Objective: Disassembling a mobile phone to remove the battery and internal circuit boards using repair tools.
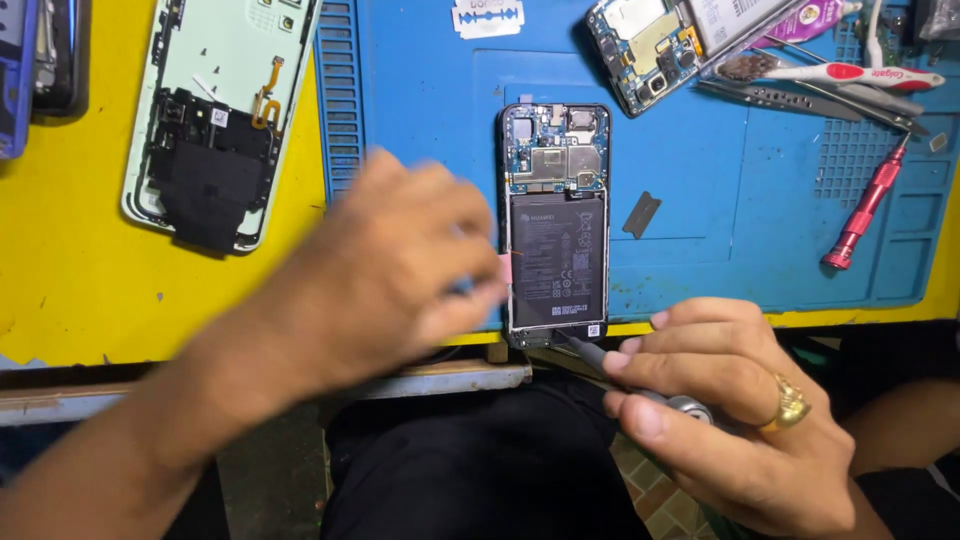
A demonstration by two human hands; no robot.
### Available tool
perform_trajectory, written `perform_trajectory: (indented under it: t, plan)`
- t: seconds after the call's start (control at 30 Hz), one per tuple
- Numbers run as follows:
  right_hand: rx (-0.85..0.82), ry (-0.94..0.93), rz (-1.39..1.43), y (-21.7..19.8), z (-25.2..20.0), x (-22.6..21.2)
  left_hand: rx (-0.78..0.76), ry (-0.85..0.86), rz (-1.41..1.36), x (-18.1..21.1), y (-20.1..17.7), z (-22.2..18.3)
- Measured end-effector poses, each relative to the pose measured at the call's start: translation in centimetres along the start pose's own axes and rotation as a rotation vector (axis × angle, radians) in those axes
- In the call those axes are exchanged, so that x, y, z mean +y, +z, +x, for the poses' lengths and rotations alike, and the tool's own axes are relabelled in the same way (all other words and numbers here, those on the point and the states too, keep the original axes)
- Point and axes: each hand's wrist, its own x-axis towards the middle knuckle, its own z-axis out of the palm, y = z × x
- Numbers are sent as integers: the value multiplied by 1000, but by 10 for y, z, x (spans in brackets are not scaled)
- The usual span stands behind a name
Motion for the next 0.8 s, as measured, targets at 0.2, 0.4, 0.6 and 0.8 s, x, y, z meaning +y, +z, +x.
perform_trajectory:
  t: [0.2, 0.4, 0.6, 0.8]
  plan:
    - [-41, 34, -51, -11, -18, -8, -91, 86, -171, 25, 35, 4]
    - [15, -10, -62, -10, -27, 2, -51, 82, -232, 26, 38, 4]
    - [-28, 53, 25, -11, -23, -12, -56, 82, -247, 28, 41, 1]
    - [-90, 32, 17, -11, -23, -13, -95, 82, -223, 30, 41, -1]
